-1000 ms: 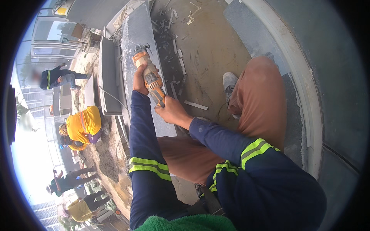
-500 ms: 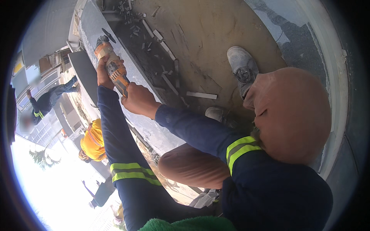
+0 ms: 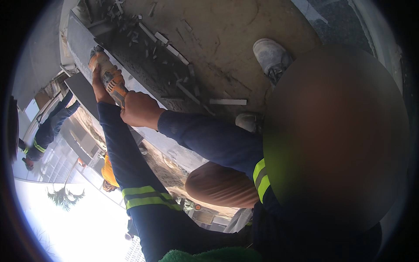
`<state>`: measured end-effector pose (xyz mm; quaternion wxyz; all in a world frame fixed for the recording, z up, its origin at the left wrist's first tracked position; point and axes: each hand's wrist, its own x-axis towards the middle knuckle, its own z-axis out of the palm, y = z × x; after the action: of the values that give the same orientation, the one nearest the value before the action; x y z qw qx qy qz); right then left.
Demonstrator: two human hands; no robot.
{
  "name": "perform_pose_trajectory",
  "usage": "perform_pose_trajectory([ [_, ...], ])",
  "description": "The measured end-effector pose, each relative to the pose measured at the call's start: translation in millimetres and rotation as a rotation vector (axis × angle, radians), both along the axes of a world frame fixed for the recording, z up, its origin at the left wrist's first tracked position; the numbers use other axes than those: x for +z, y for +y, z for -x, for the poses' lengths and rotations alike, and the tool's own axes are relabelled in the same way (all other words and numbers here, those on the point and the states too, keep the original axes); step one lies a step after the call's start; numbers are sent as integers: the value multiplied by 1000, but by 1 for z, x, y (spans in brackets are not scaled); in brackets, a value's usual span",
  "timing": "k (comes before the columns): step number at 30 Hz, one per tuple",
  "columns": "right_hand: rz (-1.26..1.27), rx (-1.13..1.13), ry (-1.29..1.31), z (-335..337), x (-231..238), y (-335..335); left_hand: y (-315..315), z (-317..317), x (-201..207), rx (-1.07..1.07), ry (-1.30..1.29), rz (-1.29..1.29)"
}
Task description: The person uses an angle grinder to cut a large stone slab on a construction site. The person holds the tool with both hands and guides it along the slab surface, producing dust and debris. Other workers are visible in the background.
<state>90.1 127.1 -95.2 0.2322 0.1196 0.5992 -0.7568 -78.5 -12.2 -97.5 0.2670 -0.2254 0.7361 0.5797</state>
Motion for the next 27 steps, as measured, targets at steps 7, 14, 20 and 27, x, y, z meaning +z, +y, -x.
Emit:
perform_pose_trajectory([
  [7,7,32,8,16,-5,2,-5,15,-8,-6,16,48],
  [14,29,20,-2,23,-5,-5,-35,32,-12,-47,-66,-43],
  [20,65,44,-42,31,-10,0,-27,36,-21,-72,-81,-66],
  [27,161,116,-116,30,-4,8,-35,30,-18,-50,-83,-51],
])
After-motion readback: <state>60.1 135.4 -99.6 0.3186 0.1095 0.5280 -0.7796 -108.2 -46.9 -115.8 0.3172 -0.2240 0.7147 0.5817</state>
